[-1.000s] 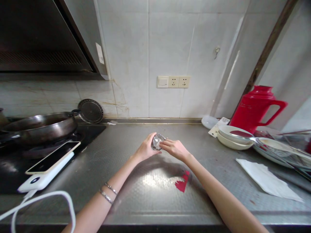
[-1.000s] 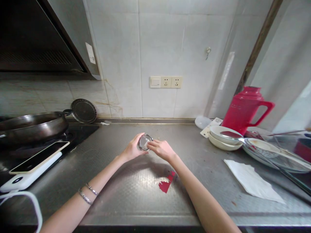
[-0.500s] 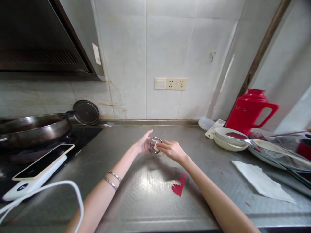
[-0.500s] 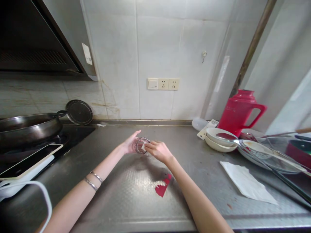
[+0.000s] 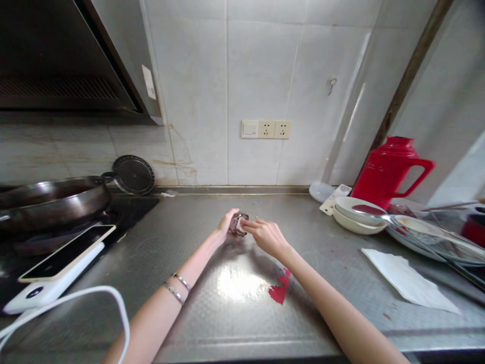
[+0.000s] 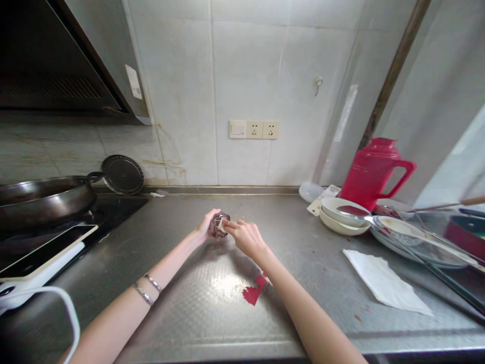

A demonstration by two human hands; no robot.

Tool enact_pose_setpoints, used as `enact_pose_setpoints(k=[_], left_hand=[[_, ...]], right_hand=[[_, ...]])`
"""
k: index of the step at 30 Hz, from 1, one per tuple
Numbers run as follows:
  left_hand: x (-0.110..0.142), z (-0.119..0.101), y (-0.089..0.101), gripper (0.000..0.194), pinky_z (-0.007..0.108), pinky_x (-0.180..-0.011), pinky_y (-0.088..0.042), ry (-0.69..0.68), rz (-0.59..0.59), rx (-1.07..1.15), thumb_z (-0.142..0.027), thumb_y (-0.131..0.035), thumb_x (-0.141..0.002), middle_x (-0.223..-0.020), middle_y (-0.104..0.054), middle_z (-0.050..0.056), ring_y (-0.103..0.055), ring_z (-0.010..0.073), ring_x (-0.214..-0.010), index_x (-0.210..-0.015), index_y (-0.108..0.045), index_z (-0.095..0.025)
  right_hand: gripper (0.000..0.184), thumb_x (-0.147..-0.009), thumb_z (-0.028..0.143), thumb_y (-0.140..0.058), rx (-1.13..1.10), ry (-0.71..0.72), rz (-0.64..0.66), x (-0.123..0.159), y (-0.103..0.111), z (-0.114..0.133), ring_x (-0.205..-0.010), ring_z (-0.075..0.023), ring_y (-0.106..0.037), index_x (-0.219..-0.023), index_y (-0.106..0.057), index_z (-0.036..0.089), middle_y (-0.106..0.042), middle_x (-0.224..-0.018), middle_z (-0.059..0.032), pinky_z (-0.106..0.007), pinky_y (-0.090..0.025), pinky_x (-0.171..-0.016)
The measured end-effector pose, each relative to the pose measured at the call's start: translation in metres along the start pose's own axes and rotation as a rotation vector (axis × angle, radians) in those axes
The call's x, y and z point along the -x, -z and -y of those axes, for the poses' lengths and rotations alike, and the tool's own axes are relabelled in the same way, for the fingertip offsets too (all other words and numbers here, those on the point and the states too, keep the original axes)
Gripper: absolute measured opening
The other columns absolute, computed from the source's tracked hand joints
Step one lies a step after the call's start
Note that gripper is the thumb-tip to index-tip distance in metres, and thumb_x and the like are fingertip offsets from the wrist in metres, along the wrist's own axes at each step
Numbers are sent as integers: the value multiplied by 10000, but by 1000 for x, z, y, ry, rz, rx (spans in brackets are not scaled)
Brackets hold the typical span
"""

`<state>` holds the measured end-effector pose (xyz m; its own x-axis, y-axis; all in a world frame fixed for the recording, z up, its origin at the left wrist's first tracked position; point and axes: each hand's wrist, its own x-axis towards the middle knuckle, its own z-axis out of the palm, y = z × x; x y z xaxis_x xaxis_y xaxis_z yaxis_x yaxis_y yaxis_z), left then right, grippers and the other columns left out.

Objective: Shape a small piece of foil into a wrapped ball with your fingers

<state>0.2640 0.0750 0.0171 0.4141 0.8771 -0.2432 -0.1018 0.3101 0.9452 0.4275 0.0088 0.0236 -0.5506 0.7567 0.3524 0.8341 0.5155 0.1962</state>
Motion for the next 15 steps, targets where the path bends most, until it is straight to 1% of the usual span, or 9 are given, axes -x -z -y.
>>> enact_pose_setpoints(k=[2, 4, 7, 9, 11, 13, 15], left_hand=[[1, 3, -2, 419, 223, -324, -360, -48, -56, 107, -507, -442, -794, -537, -611, 35, -542, 142, -388, -736, -613, -130], [3, 6, -6, 409, 220, -330, -345, -118, -88, 174, -489, -461, -791, -543, -616, 36, -514, 125, -374, -724, -626, -121], [5, 12, -12, 395, 218, -374, -369, -229, -107, 288, -463, -490, -782, -571, -641, 50, -527, 121, -401, -708, -641, -106], [6, 14, -15, 409, 222, -422, -400, -303, -123, 346, -466, -498, -778, -592, -656, 68, -559, 131, -439, -695, -647, -94], [8, 14, -18, 429, 232, -456, -418, -355, -138, 404, -476, -496, -776, -599, -662, 82, -580, 146, -467, -688, -651, -86], [10, 13, -20, 439, 244, -477, -430, -383, -133, 454, -476, -485, -778, -605, -665, 87, -591, 159, -484, -699, -657, -81], [13, 10, -22, 444, 252, -489, -434, -403, -122, 483, -470, -467, -789, -610, -665, 87, -595, 165, -492, -707, -661, -79]], right_hand=[[469, -873, 130, -388, -16, -53, 40, 1, 4, 6, -929, -186, -623, -1277, -523, 328, -499, -1393, 31, -277, -503, -685], [485, -862, 147, -380, -46, -108, 75, 2, 6, 12, -907, -180, -649, -1277, -514, 358, -488, -1400, 47, -275, -503, -669], [446, -840, 189, -419, -139, -169, 70, 3, 6, 17, -878, -179, -668, -1215, -567, 382, -550, -1340, 51, -257, -487, -660], [388, -820, 207, -468, -269, -186, 13, 2, 4, 20, -837, -167, -667, -1141, -628, 355, -644, -1217, 27, -233, -463, -668], [342, -794, 198, -506, -452, -185, -65, 1, 2, 23, -711, -136, -640, -1074, -678, 294, -721, -1020, -1, -208, -433, -645], [312, -768, 171, -526, -630, -178, -140, -1, 0, 27, -557, -99, -557, -1015, -710, 221, -729, -812, -4, -191, -397, -583], [262, -754, 166, -548, -741, -167, -197, -3, -2, 31, -466, -73, -457, -945, -728, 171, -687, -665, 12, -180, -351, -521]])
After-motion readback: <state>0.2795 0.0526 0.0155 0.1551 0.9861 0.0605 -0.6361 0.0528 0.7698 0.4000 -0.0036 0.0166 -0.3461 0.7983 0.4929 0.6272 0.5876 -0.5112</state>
